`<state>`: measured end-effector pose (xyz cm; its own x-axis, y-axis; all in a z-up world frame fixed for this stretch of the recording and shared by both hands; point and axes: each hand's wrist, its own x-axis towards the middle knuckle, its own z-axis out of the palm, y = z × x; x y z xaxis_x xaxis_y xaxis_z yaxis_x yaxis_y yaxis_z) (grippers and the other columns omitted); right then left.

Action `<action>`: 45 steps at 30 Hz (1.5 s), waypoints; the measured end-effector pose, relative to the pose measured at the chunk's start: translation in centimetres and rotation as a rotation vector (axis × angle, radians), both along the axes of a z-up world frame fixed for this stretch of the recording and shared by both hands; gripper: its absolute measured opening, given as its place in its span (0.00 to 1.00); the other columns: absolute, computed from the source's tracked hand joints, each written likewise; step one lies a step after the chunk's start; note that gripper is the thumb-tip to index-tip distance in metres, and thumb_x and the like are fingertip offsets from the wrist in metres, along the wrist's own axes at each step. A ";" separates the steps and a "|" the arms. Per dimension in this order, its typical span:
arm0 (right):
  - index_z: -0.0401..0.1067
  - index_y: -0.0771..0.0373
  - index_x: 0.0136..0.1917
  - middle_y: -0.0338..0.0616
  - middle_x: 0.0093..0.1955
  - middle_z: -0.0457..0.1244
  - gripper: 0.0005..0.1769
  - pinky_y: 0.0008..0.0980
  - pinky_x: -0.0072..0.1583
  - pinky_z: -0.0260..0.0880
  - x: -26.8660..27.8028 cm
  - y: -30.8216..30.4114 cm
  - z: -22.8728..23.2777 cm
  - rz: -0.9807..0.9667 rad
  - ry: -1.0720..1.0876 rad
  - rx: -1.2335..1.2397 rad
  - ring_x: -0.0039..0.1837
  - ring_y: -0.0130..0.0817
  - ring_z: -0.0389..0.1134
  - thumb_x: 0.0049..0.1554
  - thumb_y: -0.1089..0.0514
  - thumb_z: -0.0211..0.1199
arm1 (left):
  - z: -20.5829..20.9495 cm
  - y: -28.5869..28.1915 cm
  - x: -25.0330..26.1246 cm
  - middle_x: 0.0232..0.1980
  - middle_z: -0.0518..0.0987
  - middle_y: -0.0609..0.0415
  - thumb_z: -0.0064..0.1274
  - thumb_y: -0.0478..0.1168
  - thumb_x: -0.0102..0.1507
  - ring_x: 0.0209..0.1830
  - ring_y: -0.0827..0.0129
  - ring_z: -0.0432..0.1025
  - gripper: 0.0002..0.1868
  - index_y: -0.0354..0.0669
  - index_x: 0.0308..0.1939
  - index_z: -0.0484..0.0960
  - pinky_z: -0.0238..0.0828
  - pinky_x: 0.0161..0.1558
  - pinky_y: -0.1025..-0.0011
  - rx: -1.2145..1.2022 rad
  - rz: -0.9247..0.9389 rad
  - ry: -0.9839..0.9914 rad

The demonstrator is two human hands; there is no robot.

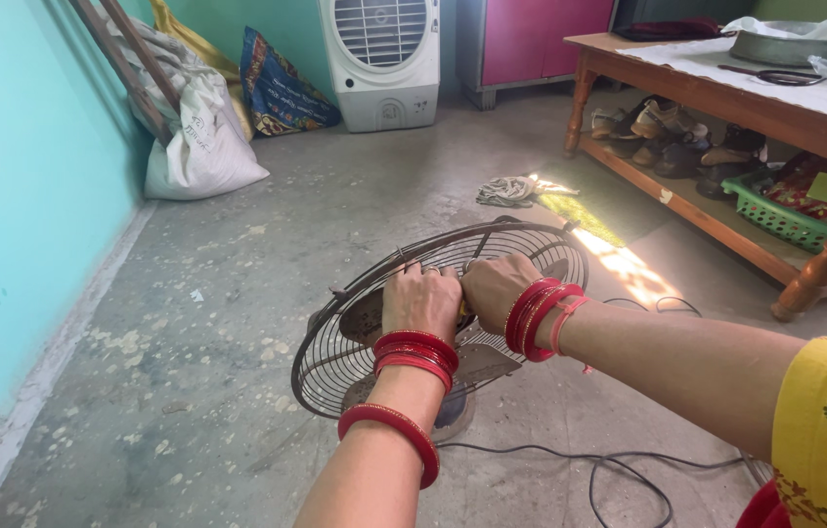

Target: The person assembles a table fan by attaching the fan blades to the motor hub, securing them with a nut, and then attaching the front wire cage. They use a screwdriver to tighten the nut and ensure the cage is properly fixed.

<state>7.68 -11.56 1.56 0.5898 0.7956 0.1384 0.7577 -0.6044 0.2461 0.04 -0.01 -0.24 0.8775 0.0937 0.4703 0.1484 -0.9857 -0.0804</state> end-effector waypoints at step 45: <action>0.80 0.57 0.39 0.53 0.39 0.70 0.07 0.45 0.49 0.74 0.2 1.0 -0.1 -0.012 0.257 -0.047 0.45 0.51 0.73 0.45 0.55 0.68 | -1.7 0.6 0.6 0.37 0.84 0.52 0.54 0.34 0.57 0.45 0.62 0.77 0.07 0.48 0.30 0.87 0.71 0.51 0.64 0.102 -0.025 -0.087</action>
<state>7.84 -10.58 1.48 0.6100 0.7906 -0.0545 0.7920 -0.6060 0.0746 0.68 0.61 -1.92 0.8343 0.0201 0.5509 0.1346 -0.9765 -0.1683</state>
